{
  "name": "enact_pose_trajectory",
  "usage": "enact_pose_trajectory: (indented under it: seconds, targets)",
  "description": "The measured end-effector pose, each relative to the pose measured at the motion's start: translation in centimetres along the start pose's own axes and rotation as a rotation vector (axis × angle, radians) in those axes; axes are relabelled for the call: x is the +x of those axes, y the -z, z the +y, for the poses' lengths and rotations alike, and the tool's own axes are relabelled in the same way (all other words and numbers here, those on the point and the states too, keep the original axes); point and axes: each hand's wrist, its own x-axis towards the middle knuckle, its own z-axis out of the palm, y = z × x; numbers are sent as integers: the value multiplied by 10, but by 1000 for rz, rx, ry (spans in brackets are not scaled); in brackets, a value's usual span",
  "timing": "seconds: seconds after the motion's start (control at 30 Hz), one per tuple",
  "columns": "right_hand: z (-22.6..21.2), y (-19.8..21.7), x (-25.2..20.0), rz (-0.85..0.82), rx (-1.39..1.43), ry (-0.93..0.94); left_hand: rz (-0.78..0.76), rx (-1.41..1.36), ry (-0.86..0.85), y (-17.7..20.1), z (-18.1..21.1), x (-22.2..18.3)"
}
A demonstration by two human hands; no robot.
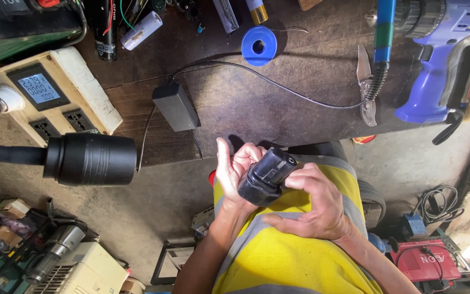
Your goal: Inspecting electronic components and assembling a battery pack into its plastic housing at a repair bench.
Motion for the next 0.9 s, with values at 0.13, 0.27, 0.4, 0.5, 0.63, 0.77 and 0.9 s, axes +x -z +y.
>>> enact_pose_trajectory:
  seconds: [0.13, 0.27, 0.4, 0.5, 0.63, 0.77, 0.9]
  targets:
    - [23, 13, -20, 133, 303, -256, -22, 15, 99, 9, 3, 1]
    - [21, 14, -26, 39, 397, -447, -35, 106, 167, 20, 6, 2]
    - [-3, 12, 5, -80, 192, -393, 31, 170, 235, 29, -1, 6]
    - [-7, 15, 6, -50, -38, -347, 165, 203, 201, 10, -1, 0]
    - [-10, 18, 10, 74, -278, -260, 18, 531, 20, 16, -5, -17]
    - [-12, 21, 13, 101, -252, -329, -169, 954, -192, 19, -9, -22]
    - [2, 29, -7, 49, 51, -530, -206, 1081, -243, 9, 9, -26]
